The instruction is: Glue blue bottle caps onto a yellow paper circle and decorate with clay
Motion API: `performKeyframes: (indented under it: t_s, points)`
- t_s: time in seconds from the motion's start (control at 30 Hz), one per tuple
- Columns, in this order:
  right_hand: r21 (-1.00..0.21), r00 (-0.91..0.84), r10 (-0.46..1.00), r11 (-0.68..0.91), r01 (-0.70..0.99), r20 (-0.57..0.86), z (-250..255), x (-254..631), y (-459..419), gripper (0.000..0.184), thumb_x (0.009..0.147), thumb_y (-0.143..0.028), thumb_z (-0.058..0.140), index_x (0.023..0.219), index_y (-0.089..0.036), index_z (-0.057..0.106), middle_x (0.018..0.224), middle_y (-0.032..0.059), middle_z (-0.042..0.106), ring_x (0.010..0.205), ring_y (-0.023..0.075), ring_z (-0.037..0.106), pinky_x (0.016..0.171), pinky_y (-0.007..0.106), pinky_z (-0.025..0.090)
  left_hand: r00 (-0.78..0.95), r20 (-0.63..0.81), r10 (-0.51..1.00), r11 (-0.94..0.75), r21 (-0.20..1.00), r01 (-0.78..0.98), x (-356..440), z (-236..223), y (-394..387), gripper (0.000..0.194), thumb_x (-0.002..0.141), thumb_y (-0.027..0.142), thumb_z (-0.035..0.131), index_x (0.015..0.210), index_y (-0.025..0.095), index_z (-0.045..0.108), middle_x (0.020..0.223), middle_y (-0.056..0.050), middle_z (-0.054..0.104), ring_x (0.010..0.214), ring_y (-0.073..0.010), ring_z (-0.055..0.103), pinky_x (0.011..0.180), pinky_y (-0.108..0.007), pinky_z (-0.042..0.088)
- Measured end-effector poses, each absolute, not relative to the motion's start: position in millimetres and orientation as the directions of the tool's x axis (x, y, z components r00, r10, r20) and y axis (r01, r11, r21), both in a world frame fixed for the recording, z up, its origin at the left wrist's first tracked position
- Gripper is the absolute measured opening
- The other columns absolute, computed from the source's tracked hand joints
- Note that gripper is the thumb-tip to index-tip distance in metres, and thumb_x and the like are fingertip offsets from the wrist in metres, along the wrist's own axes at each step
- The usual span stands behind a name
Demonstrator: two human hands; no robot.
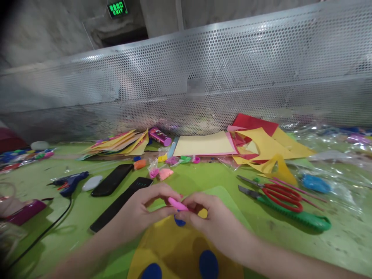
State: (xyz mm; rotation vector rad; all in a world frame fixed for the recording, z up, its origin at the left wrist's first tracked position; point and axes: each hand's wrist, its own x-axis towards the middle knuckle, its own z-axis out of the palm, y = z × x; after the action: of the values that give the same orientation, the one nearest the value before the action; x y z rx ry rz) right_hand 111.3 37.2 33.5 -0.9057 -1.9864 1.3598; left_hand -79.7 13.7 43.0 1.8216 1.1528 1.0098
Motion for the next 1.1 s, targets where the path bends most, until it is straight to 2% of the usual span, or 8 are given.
performKeyframes:
  t_s: [0.1, 0.23, 0.37, 0.53, 0.67, 0.77, 0.83, 1.1]
  points:
    - [-0.915, -0.616, 0.783, 0.309, 0.260, 0.090, 32, 113, 38, 0.012, 0.084, -0.032, 0.056, 0.080, -0.023, 0.063, 0.077, -0.0005, 0.063, 0.074, 0.0163, 0.055, 0.069, 0.028, 0.043, 0.313, 0.208, 0.927, -0.332, 0.843, 0.423, -79, 49, 10, 0.008, 0.078, 0.019, 0.059, 0.084, 0.020, 0.064, 0.082, 0.000, 0.065, 0.077, -0.0127, 0.058, 0.071, -0.024, 0.044]
    - [-0.905, -0.615, 0.783, 0.326, 0.273, 0.096, 27, 116, 41, 0.018, 0.085, -0.037, 0.053, 0.080, -0.022, 0.062, 0.076, 0.0006, 0.060, 0.066, 0.0149, 0.054, 0.059, 0.026, 0.047, 0.334, 0.138, 0.932, -0.269, 0.882, 0.386, -80, 49, 11, 0.007, 0.079, 0.021, 0.058, 0.085, 0.019, 0.061, 0.082, 0.000, 0.063, 0.077, -0.0121, 0.058, 0.072, -0.023, 0.045]
    - [-0.925, -0.608, 0.788, 0.297, 0.235, 0.099, 21, 117, 43, 0.019, 0.086, -0.037, 0.052, 0.093, -0.021, 0.058, 0.080, 0.0023, 0.059, 0.062, 0.0138, 0.056, 0.057, 0.026, 0.051, 0.334, 0.098, 0.937, -0.229, 0.897, 0.379, -85, 44, 17, 0.009, 0.080, 0.022, 0.056, 0.086, 0.018, 0.060, 0.083, -0.001, 0.062, 0.078, -0.0126, 0.057, 0.073, -0.025, 0.045]
    - [-0.939, -0.595, 0.800, 0.264, 0.221, 0.085, 19, 115, 41, 0.018, 0.086, -0.036, 0.051, 0.090, -0.020, 0.059, 0.076, 0.0008, 0.061, 0.057, 0.0118, 0.056, 0.057, 0.025, 0.052, 0.366, 0.021, 0.931, -0.156, 0.926, 0.345, -87, 40, 20, 0.025, 0.077, 0.029, 0.063, 0.100, 0.019, 0.058, 0.092, -0.003, 0.064, 0.083, -0.0149, 0.059, 0.077, -0.028, 0.045]
    - [-0.929, -0.608, 0.790, 0.281, 0.241, 0.082, 18, 114, 40, 0.014, 0.085, -0.033, 0.053, 0.088, -0.021, 0.059, 0.083, 0.0015, 0.061, 0.064, 0.0126, 0.057, 0.057, 0.024, 0.052, 0.357, 0.003, 0.934, -0.165, 0.892, 0.422, -86, 41, 20, 0.018, 0.079, 0.034, 0.060, 0.086, 0.018, 0.064, 0.083, -0.002, 0.066, 0.079, -0.0147, 0.058, 0.073, -0.027, 0.044]
    - [-0.924, -0.617, 0.782, 0.297, 0.241, 0.091, 18, 114, 40, 0.017, 0.082, -0.032, 0.057, 0.095, -0.021, 0.057, 0.085, 0.0014, 0.061, 0.072, 0.0144, 0.058, 0.056, 0.023, 0.051, 0.329, 0.001, 0.944, -0.139, 0.908, 0.396, -86, 39, 22, 0.017, 0.078, 0.030, 0.062, 0.088, 0.017, 0.063, 0.084, -0.002, 0.066, 0.078, -0.0142, 0.059, 0.072, -0.026, 0.044]
    - [-0.916, -0.608, 0.788, 0.312, 0.252, 0.101, 17, 113, 41, 0.018, 0.083, -0.035, 0.056, 0.096, -0.022, 0.057, 0.080, 0.0003, 0.060, 0.067, 0.0134, 0.056, 0.051, 0.022, 0.049, 0.330, -0.013, 0.944, -0.110, 0.930, 0.351, -86, 38, 23, 0.019, 0.076, 0.029, 0.064, 0.090, 0.017, 0.062, 0.084, -0.002, 0.067, 0.077, -0.0145, 0.060, 0.071, -0.027, 0.044]
    - [-0.775, -0.642, 0.718, 0.557, 0.299, 0.269, 13, 117, 53, 0.017, 0.085, -0.032, 0.056, 0.085, -0.021, 0.070, 0.076, 0.0024, 0.052, 0.068, 0.0156, 0.051, 0.060, 0.028, 0.043, 0.394, 0.025, 0.919, -0.254, 0.801, 0.542, -96, 40, 33, 0.024, 0.073, 0.044, 0.066, 0.078, 0.021, 0.071, 0.083, -0.002, 0.064, 0.079, -0.0157, 0.057, 0.073, -0.027, 0.040]
